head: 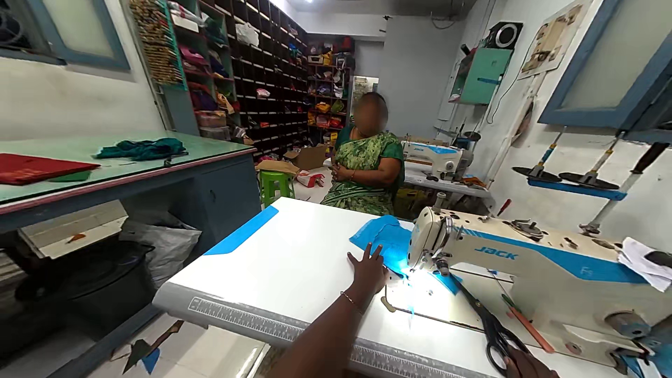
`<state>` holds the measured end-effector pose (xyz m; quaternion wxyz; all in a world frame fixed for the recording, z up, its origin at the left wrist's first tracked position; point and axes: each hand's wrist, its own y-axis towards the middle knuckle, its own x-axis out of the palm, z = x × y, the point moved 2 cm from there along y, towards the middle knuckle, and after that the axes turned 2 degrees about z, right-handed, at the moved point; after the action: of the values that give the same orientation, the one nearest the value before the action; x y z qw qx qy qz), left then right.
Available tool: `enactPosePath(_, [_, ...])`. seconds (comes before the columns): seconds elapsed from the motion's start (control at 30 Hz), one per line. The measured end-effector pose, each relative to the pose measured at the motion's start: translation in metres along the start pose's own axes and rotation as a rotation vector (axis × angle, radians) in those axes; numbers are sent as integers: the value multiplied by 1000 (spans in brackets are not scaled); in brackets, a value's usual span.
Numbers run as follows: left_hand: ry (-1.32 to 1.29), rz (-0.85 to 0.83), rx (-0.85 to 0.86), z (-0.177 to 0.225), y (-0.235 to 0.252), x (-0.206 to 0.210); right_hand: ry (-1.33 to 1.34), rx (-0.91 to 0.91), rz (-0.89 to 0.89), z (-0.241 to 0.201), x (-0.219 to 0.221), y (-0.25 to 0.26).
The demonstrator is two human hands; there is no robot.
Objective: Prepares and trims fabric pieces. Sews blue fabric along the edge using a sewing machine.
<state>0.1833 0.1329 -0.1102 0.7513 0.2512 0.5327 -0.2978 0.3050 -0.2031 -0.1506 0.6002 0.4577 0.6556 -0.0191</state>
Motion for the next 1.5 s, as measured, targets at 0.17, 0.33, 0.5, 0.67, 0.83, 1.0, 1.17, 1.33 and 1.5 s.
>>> enactPosePath(0.17, [22, 2, -7, -9, -27, -7, 46, 139, -144, -17, -16, 8])
enactPosePath(0.33, [-3, 53, 16, -15, -56, -15, 102, 196, -231, -27, -19, 23])
enactPosePath(0.5, [0, 81, 76, -16, -80, -27, 81, 296, -373, -29, -25, 39])
enactPosePath(0.67, [14, 71, 76, -18, -83, -25, 78, 332, -444, -23, -28, 47])
enactPosePath(0.83, [32, 76, 39, -18, -87, -21, 20, 371, -507, -25, -36, 42])
enactPosePath(1.0, [-30, 247, 93, -17, -105, -17, 36, 402, -583, -32, -48, 27])
enactPosePath(1.17, [-8, 203, 44, -14, -114, -20, 362, 551, -550, -43, -50, 8])
enactPosePath(1.33, [57, 120, -30, -11, -120, -24, 1037, 792, -496, -81, -75, -10])
enactPosePath(1.5, [105, 27, -65, -4, -123, -26, 1358, 793, -738, -106, -81, -21])
